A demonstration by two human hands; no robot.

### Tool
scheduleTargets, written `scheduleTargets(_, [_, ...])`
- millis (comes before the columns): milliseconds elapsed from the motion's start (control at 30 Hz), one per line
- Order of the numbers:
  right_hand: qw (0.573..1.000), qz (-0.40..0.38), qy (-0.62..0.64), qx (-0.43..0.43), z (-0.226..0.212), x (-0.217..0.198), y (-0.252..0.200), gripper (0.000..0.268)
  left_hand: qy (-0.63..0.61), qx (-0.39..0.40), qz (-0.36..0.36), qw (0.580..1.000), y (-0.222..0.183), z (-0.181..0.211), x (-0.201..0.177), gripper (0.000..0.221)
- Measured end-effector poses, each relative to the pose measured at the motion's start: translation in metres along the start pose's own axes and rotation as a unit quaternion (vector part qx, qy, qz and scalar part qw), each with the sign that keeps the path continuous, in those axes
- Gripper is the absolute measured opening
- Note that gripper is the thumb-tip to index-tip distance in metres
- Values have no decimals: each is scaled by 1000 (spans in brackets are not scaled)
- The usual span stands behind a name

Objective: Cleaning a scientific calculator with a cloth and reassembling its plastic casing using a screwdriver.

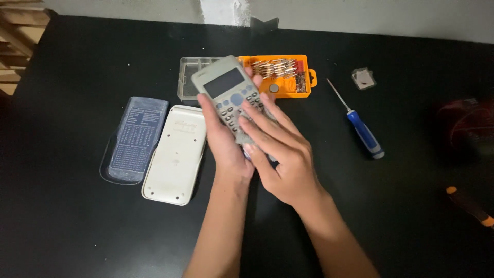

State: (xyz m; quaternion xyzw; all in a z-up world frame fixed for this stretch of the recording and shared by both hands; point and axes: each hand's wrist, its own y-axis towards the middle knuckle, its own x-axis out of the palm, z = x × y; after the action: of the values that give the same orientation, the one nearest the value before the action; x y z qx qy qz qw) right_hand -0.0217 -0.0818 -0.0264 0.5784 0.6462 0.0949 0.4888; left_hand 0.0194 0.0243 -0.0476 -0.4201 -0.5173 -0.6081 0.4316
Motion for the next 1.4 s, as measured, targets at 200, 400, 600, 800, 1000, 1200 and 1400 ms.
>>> scheduleTargets(200, [997,15,-45,65,13,0,-11,40,308,-87,238,917,4,-21,33,62])
scheduleTargets(400, [977,96,-91,164,28,-16,-15,43,575,-286,135,755,1,-17,59,69])
scheduleTargets(600, [958,164,-14,237,36,-37,-11,36,528,-354,84,767,-12,-7,55,52])
scheduleTargets(800, [942,193,36,271,49,-50,-23,32,561,-272,32,781,-13,3,61,25])
scheduleTargets(1000, [944,196,74,257,53,-48,-25,32,496,-165,97,847,-12,7,55,21])
scheduleTargets(1200, [886,185,297,304,30,-35,-8,39,380,-55,180,906,-11,-9,50,22])
scheduleTargets(1400, [715,118,520,452,29,-29,-11,34,613,-17,91,785,-15,-22,48,46])
